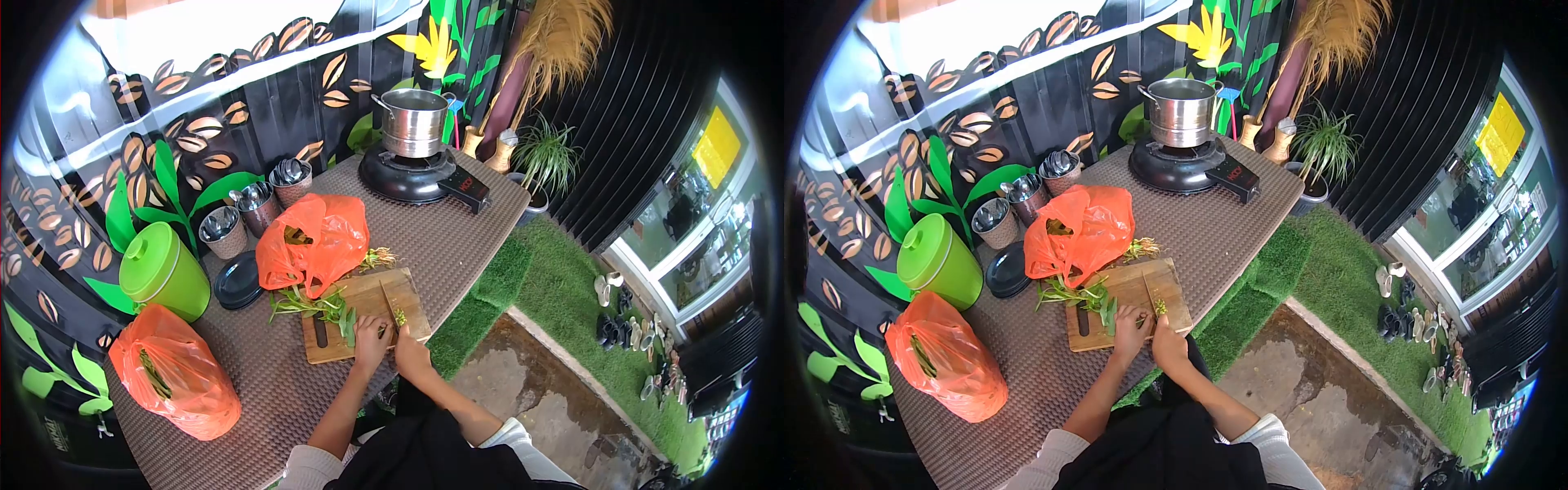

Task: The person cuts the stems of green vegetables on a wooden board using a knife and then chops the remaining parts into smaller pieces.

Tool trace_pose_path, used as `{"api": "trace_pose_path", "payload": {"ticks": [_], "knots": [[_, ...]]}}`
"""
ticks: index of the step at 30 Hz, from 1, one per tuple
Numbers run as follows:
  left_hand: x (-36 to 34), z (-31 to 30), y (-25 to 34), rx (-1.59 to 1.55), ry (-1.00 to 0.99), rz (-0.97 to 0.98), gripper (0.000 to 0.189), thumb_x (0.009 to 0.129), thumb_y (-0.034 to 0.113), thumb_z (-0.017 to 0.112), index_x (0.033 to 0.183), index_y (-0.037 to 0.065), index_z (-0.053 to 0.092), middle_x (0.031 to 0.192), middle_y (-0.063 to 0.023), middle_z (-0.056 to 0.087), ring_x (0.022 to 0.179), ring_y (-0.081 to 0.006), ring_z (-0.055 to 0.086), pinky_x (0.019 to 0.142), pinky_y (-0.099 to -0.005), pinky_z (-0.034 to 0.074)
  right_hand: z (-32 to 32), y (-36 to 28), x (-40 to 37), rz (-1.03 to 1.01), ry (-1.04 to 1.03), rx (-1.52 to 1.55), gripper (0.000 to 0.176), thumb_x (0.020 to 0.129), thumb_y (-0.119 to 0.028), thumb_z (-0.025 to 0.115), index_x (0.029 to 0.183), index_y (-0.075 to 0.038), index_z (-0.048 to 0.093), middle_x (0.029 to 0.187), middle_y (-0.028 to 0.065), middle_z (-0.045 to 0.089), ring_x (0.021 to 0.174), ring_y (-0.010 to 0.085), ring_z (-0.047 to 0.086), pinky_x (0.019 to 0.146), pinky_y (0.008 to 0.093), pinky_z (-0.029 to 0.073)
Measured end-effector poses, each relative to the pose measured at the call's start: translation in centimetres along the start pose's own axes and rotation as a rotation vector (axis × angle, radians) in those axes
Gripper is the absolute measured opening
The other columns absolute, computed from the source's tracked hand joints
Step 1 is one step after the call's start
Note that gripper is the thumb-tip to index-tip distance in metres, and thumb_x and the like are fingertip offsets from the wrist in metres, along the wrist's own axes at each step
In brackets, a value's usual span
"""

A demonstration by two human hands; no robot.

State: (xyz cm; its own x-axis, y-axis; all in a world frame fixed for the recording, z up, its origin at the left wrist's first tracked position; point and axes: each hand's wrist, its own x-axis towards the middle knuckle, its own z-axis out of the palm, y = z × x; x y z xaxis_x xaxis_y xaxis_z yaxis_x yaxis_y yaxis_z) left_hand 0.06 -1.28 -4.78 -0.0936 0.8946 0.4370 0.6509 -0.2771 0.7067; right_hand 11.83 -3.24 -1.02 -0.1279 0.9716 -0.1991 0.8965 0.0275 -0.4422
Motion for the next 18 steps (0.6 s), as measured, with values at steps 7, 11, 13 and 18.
{"api": "trace_pose_path", "payload": {"ticks": [7,11,13,18], "knots": [[-0.1,-0.1,0.2,-0.002,0.025,0.031,0.007,0.075,0.008,0.067,0.081,0.006,0.065,0.079,-0.0055,0.059,0.083,-0.0239,0.052,0.077,-0.0357,0.037,-1.3,-0.3,-1.3,-0.056,-0.004,-0.080,0.036,0.082,-0.006,0.050,0.112,0.007,0.036,0.079,0.0269,0.063,0.076,0.0418,0.065,0.064,0.0480,0.053],[-0.1,-0.1,0.1,0.007,0.007,0.033,0.008,0.076,0.010,0.065,0.082,0.005,0.064,0.083,-0.0075,0.059,0.087,-0.0269,0.052,0.081,-0.0374,0.037,0.2,-0.3,-0.8,0.003,-0.026,-0.007,0.038,0.083,-0.008,0.050,0.114,0.008,0.034,0.079,0.0280,0.063,0.076,0.0420,0.064,0.065,0.0504,0.052],[-0.2,-0.1,0.1,0.013,0.000,0.031,0.008,0.076,0.011,0.065,0.082,0.005,0.064,0.083,-0.0077,0.059,0.087,-0.0270,0.052,0.081,-0.0375,0.037,0.3,0.5,0.6,-0.030,-0.011,-0.012,0.037,0.084,-0.008,0.049,0.114,0.008,0.034,0.079,0.0289,0.062,0.076,0.0422,0.064,0.064,0.0507,0.052],[-0.2,0.1,0.0,0.029,-0.002,0.013,0.009,0.077,0.011,0.065,0.083,0.005,0.064,0.085,-0.0080,0.060,0.089,-0.0269,0.052,0.082,-0.0377,0.037,-0.5,0.8,0.1,-0.063,-0.031,0.011,0.038,0.085,-0.009,0.047,0.115,0.008,0.032,0.078,0.0302,0.061,0.075,0.0434,0.063,0.063,0.0512,0.051]]}}
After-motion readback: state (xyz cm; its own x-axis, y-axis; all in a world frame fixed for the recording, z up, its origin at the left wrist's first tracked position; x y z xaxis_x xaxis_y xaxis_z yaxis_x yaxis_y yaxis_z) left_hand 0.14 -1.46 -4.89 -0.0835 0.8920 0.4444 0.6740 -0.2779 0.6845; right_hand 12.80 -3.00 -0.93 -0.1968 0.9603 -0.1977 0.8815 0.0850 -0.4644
